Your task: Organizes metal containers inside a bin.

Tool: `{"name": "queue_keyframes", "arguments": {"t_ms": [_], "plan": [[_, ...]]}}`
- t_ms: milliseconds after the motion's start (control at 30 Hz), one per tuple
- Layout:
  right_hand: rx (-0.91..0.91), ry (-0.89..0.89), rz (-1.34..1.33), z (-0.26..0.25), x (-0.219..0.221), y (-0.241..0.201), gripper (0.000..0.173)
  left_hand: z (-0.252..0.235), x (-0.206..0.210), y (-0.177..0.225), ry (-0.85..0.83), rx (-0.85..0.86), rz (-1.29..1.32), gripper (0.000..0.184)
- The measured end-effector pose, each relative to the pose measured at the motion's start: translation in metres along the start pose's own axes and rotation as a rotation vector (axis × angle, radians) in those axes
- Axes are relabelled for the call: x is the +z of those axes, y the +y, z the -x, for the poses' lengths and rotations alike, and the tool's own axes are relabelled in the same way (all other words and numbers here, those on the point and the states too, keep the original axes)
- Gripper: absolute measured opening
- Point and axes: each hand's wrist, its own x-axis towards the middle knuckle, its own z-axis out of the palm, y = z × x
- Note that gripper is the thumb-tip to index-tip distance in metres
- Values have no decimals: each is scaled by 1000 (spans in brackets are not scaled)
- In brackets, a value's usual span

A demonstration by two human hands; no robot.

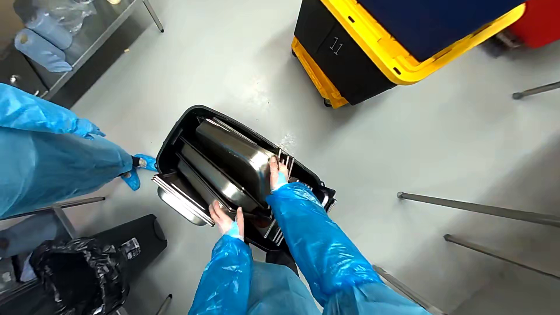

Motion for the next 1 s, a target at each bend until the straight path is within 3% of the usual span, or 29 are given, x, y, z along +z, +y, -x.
{"name": "queue_keyframes", "arguments": {"t_ms": [133, 267, 433, 533, 600, 667, 800, 833, 900, 1000], "plan": [[211, -96, 197, 9, 5, 21, 63, 3, -36, -61, -51, 149, 24, 87], [391, -155, 430, 5, -23, 29, 82, 8, -67, -72, -110, 224, -104, 68], [470, -302, 615, 26, -46, 62, 57, 3, -90, -80, -310, -47, -10, 60], [426, -342, 489, 72, -49, 77, 50, -1, -108, -108, -599, -35, -43, 54], [455, -317, 363, 105, -54, 75, 50, 0, -123, -127, -697, -93, -62, 53], [481, -188, 205, 119, -59, 67, 58, 2, -140, -143, -693, -176, -57, 51], [344, -54, 89, 76, -59, 45, 115, 25, -178, -184, -582, -285, 15, 52], [334, -47, 36, 56, -52, 36, 123, 37, -189, -192, -551, -292, 33, 53], [372, -30, -29, 23, -31, 15, 125, 69, -205, -211, -472, -304, 67, 52], [332, 37, 104, 4, -5, 9, 127, 138, -205, -252, -357, -331, 153, 49]]}}
